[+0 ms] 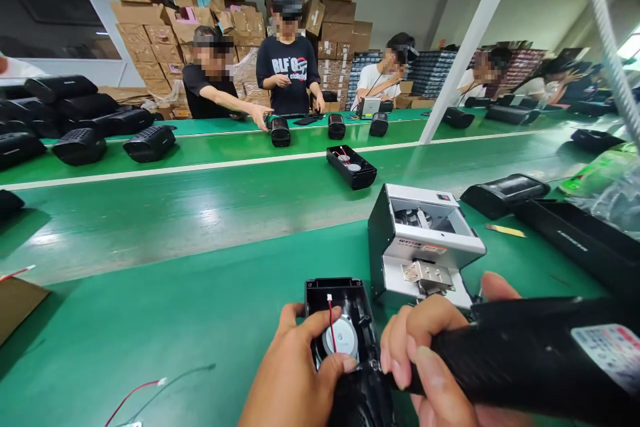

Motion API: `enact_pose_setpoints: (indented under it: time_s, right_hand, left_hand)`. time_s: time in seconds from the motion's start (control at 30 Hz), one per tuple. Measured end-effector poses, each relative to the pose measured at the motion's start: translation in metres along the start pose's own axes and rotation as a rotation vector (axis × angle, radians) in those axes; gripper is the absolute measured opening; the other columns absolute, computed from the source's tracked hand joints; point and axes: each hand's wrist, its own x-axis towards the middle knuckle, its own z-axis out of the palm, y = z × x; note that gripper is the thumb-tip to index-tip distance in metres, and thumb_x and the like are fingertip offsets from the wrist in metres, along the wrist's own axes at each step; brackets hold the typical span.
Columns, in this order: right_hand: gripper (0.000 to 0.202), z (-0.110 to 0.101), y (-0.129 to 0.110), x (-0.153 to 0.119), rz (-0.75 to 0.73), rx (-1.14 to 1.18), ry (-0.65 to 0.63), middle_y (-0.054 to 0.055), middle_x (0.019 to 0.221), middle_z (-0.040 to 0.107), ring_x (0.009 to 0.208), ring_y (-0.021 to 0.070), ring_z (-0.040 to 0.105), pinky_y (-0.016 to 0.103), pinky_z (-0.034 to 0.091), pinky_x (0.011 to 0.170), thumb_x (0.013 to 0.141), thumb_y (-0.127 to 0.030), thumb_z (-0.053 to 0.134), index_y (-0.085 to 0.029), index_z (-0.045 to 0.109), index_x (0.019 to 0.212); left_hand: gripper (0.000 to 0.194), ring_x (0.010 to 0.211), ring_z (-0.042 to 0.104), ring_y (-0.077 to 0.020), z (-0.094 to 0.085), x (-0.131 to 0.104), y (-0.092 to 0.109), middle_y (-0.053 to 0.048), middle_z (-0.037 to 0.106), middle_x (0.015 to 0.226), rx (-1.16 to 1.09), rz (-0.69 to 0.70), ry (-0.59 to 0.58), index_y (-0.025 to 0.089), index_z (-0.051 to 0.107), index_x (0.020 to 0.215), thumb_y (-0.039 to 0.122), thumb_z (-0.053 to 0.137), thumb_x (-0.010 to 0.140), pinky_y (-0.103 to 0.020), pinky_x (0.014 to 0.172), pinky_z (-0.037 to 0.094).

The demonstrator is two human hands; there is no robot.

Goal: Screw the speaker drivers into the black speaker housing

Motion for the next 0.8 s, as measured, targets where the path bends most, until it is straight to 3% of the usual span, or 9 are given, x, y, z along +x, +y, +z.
enact_pose_setpoints:
  time_s: [0.27,0.5,0.67,0.8]
  right_hand:
    - [0.070,0.002,0.010,-0.005,-0.021,0.002,-0.024,-0.004,0.079,0.055,0.055,0.0145,0.058,0.032,0.053,0.052,0.105,-0.023,0.064,-0.043,0.028,0.161]
    - [0.039,-0.007,0.012,-0.004,0.019,-0.082,-0.190,-0.002,0.080,0.052,0.059,0.0172,0.056,0.033,0.050,0.052,0.104,-0.023,0.061,-0.036,0.047,0.138]
    - [0.037,-0.006,0.012,-0.004,0.006,-0.125,-0.182,-0.002,0.075,0.054,0.056,0.0186,0.053,0.033,0.045,0.052,0.101,-0.026,0.065,-0.035,0.048,0.133]
    - [0.024,-0.008,0.013,-0.006,0.042,-0.174,-0.175,-0.002,0.070,0.055,0.054,0.0197,0.051,0.035,0.043,0.053,0.097,-0.031,0.071,-0.032,0.056,0.115]
  left_hand:
    - [0.052,0.123,0.070,-0.0289,0.001,-0.002,0.000,-0.008,0.058,0.142,-0.007,-0.010,-0.001,0.035,0.076,0.130,0.021,0.072,0.080,-0.050,0.116,0.049]
    - [0.054,0.123,0.070,-0.0271,0.001,-0.003,0.001,-0.008,0.057,0.143,0.010,0.007,-0.016,0.034,0.073,0.135,0.021,0.069,0.082,-0.046,0.116,0.050]
    - [0.054,0.120,0.071,-0.0280,0.001,-0.004,0.003,-0.009,0.056,0.144,-0.004,0.004,-0.019,0.033,0.073,0.134,0.021,0.070,0.082,-0.046,0.113,0.051]
    - [0.053,0.121,0.070,-0.0274,0.000,-0.006,0.006,-0.010,0.055,0.143,-0.025,0.003,-0.020,0.031,0.074,0.133,0.019,0.070,0.081,-0.044,0.114,0.051]
